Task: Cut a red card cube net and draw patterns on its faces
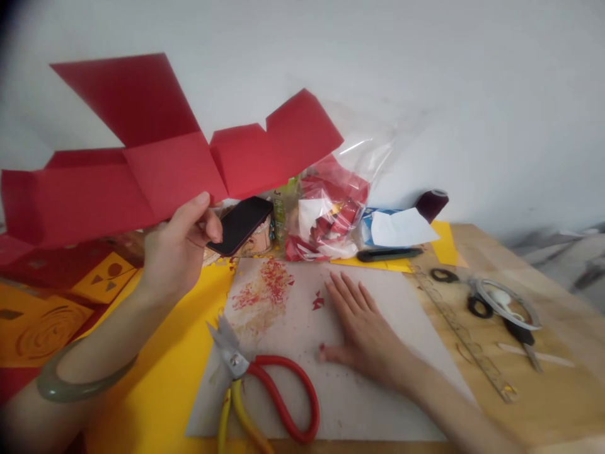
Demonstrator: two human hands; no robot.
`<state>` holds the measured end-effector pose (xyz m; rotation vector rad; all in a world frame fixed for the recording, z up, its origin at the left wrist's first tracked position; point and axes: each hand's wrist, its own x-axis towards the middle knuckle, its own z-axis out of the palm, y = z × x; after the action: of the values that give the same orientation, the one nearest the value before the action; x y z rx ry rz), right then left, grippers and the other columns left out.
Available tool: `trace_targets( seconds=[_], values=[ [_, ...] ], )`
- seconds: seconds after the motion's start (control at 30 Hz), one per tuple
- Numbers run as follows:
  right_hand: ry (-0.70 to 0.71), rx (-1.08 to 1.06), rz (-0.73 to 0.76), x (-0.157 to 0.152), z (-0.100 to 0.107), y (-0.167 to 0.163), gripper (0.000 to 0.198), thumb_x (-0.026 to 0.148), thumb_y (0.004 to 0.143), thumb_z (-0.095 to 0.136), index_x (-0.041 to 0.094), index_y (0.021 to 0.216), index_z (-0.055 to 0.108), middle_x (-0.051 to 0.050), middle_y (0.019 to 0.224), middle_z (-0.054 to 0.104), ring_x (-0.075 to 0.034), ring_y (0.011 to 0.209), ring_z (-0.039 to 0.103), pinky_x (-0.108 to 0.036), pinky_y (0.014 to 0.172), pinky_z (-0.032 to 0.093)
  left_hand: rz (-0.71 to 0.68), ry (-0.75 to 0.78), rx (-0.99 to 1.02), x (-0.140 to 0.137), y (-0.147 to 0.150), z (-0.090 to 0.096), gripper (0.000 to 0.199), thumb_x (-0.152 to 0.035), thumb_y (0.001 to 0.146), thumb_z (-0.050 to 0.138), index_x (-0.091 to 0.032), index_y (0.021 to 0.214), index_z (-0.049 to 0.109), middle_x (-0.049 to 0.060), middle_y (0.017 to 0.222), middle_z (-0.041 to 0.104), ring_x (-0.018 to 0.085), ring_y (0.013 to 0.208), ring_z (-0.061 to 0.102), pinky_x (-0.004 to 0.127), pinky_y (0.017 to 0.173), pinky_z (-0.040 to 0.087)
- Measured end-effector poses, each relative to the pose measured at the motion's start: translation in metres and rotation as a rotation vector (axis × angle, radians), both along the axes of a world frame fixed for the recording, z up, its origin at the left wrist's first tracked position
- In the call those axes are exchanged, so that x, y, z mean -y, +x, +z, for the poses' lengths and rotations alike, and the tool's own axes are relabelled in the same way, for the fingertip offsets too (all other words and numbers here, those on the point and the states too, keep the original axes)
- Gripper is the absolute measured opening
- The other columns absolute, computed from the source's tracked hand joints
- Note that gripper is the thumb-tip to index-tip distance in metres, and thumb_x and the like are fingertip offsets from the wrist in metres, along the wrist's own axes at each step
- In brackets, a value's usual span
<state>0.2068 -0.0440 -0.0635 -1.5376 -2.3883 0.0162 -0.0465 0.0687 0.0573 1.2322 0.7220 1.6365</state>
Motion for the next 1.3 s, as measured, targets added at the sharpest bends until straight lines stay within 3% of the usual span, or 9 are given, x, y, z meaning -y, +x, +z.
trace_targets(
  seconds=[0.13, 0.27, 0.4, 0.57, 0.7, 0.83, 1.07, 1.17, 1.3],
  values=[
    [0.068, -0.097, -0.097, -0.033, 0.006, -0.009, 0.069, 0.043, 0.085, 0.066, 0.004, 0.138, 0.047, -0.028, 0.144, 0.045, -0.042, 0.134, 0.038, -0.06, 0.107, 0.033, -0.015, 0.008, -0.019, 0.001, 0.0, -0.001, 0.017, -0.018, 0.081, 0.06, -0.021, 0.065, 0.065, -0.004, 0.047, 0.05, 0.01, 0.046, 0.044, 0.023, 0.05, 0.037],
    [0.058, -0.183, -0.091, -0.03, 0.014, 0.004, 0.035, 0.031, 0.091, 0.058, 0.013, 0.12, 0.063, -0.019, 0.119, 0.064, -0.031, 0.112, 0.059, -0.048, 0.097, 0.049, -0.017, 0.006, -0.038, 0.001, -0.001, -0.001, 0.018, -0.02, 0.081, 0.061, -0.02, 0.064, 0.063, -0.004, 0.047, 0.049, 0.01, 0.046, 0.044, 0.023, 0.05, 0.037],
    [0.003, -0.217, -0.115, -0.02, 0.011, 0.005, 0.057, 0.037, 0.079, 0.072, 0.008, 0.127, 0.06, -0.023, 0.112, 0.061, -0.037, 0.101, 0.059, -0.056, 0.086, 0.052, -0.018, 0.025, -0.031, 0.001, 0.001, -0.001, 0.015, -0.019, 0.08, 0.061, -0.021, 0.065, 0.062, -0.005, 0.046, 0.049, 0.009, 0.044, 0.043, 0.023, 0.049, 0.036],
    [-0.077, -0.287, 0.013, -0.039, 0.012, -0.02, 0.025, 0.018, 0.088, 0.06, 0.014, 0.11, 0.071, -0.014, 0.101, 0.065, -0.026, 0.092, 0.063, -0.041, 0.082, 0.055, -0.035, 0.006, -0.024, 0.004, 0.002, -0.002, 0.018, -0.02, 0.08, 0.061, -0.019, 0.062, 0.061, -0.005, 0.046, 0.05, 0.009, 0.045, 0.043, 0.023, 0.049, 0.036],
    [-0.083, -0.344, 0.13, -0.059, 0.016, -0.033, 0.028, 0.016, 0.09, 0.055, 0.016, 0.114, 0.069, -0.014, 0.115, 0.064, -0.025, 0.108, 0.059, -0.042, 0.096, 0.048, -0.05, -0.005, -0.03, 0.007, 0.001, -0.002, 0.021, -0.025, 0.077, 0.065, -0.02, 0.058, 0.058, -0.005, 0.046, 0.05, 0.009, 0.046, 0.044, 0.023, 0.05, 0.038],
    [-0.121, -0.36, 0.199, -0.058, 0.02, -0.028, 0.026, 0.022, 0.094, 0.05, 0.021, 0.097, 0.076, -0.009, 0.106, 0.071, -0.022, 0.101, 0.063, -0.038, 0.092, 0.05, -0.061, -0.02, -0.057, 0.011, -0.002, 0.0, 0.027, -0.029, 0.077, 0.066, -0.02, 0.053, 0.055, -0.005, 0.046, 0.049, 0.009, 0.047, 0.044, 0.023, 0.052, 0.039],
    [-0.146, -0.356, -0.008, -0.038, 0.02, -0.005, 0.033, 0.032, 0.088, 0.055, 0.017, 0.114, 0.068, -0.015, 0.119, 0.063, -0.03, 0.111, 0.059, -0.047, 0.097, 0.047, -0.119, -0.022, -0.201, 0.019, 0.001, -0.011, 0.044, -0.035, 0.084, 0.059, -0.021, 0.044, 0.049, -0.003, 0.048, 0.05, 0.01, 0.051, 0.047, 0.024, 0.06, 0.041],
    [-0.171, -0.327, -0.104, -0.036, 0.015, -0.006, 0.037, 0.032, 0.084, 0.06, 0.015, 0.116, 0.067, -0.016, 0.109, 0.063, -0.029, 0.097, 0.063, -0.045, 0.086, 0.053, -0.135, -0.091, -0.263, 0.022, 0.002, -0.018, 0.044, -0.041, 0.082, 0.061, -0.021, 0.044, 0.052, -0.003, 0.049, 0.052, 0.011, 0.053, 0.049, 0.025, 0.063, 0.042],
    [-0.209, -0.323, -0.165, -0.041, 0.013, -0.015, 0.024, 0.023, 0.084, 0.062, 0.017, 0.106, 0.07, -0.009, 0.095, 0.066, -0.022, 0.081, 0.066, -0.036, 0.074, 0.055, -0.178, -0.117, -0.301, 0.022, 0.003, -0.025, 0.044, -0.045, 0.082, 0.061, -0.021, 0.046, 0.054, -0.002, 0.05, 0.055, 0.012, 0.056, 0.051, 0.025, 0.066, 0.041]
  ],
)
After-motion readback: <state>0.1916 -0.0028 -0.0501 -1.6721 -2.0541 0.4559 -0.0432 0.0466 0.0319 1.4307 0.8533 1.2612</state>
